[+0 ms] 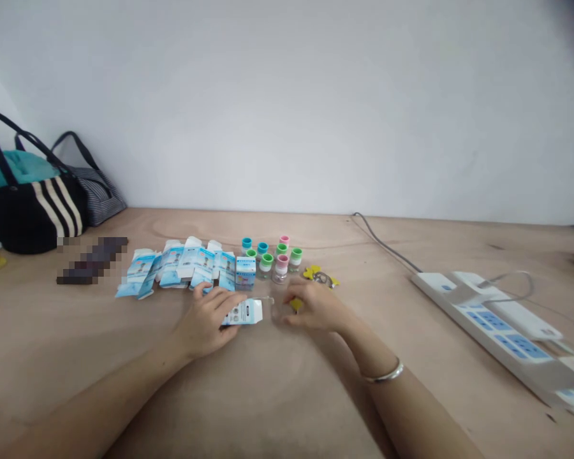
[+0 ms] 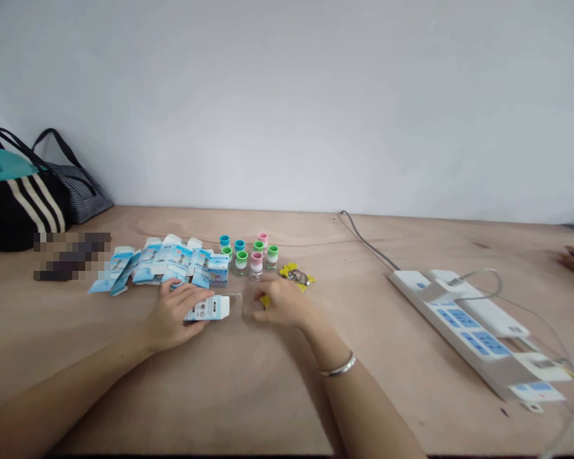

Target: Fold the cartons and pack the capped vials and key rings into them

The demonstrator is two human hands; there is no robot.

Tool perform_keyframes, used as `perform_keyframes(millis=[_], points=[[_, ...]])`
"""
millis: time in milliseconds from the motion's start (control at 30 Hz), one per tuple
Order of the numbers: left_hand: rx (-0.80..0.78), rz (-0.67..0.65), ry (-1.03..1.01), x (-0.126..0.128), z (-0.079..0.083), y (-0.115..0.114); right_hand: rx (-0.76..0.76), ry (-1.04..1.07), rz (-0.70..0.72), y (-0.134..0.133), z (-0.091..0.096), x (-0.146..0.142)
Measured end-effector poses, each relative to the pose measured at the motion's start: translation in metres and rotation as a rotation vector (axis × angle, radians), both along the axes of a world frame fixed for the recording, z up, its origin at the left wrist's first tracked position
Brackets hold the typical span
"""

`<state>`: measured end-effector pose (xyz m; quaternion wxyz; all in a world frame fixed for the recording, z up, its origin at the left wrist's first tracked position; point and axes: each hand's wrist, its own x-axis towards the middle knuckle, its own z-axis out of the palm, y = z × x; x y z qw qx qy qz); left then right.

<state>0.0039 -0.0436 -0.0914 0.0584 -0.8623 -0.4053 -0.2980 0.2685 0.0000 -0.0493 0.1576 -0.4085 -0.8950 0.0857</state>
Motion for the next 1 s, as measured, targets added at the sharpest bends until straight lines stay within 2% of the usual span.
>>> perform_keyframes(millis=[100, 167, 300, 367, 467, 533, 633, 700, 833, 1000], points=[[0.094, -0.001, 0.029, 0.004, -0.005, 0.003, 0.200, 0.033, -0.306, 0.014, 0.001, 0.016], [0.131, -0.017, 0.054, 0.007, -0.008, 0.004, 0.258, 0.007, -0.462, 0.021, -0.002, 0.023], [0.099, -0.102, 0.049, 0.006, -0.010, 0.007, 0.199, -0.062, -0.512, 0.028, -0.010, 0.028], [0.071, -0.152, 0.014, 0.004, -0.008, 0.006, 0.227, 0.000, -0.503, 0.026, -0.011, 0.026], [0.029, -0.160, -0.066, -0.001, -0.003, 0.004, 0.326, 0.237, -0.411, 0.014, -0.007, 0.012], [-0.010, -0.110, -0.139, -0.004, -0.001, 0.003, 0.339, 0.374, -0.238, 0.003, -0.004, -0.003], [-0.090, -0.017, -0.258, -0.007, -0.004, 0.003, 0.237, 0.356, 0.093, -0.015, -0.003, -0.028], [-0.150, 0.008, -0.309, -0.007, -0.008, 0.004, 0.165, 0.293, 0.205, -0.024, -0.006, -0.042], [-0.232, -0.011, -0.340, -0.005, -0.012, 0.004, 0.061, 0.221, 0.218, -0.030, -0.018, -0.052], [-0.222, 0.002, -0.369, -0.006, -0.014, 0.003, 0.011, 0.211, 0.195, -0.027, -0.025, -0.047]])
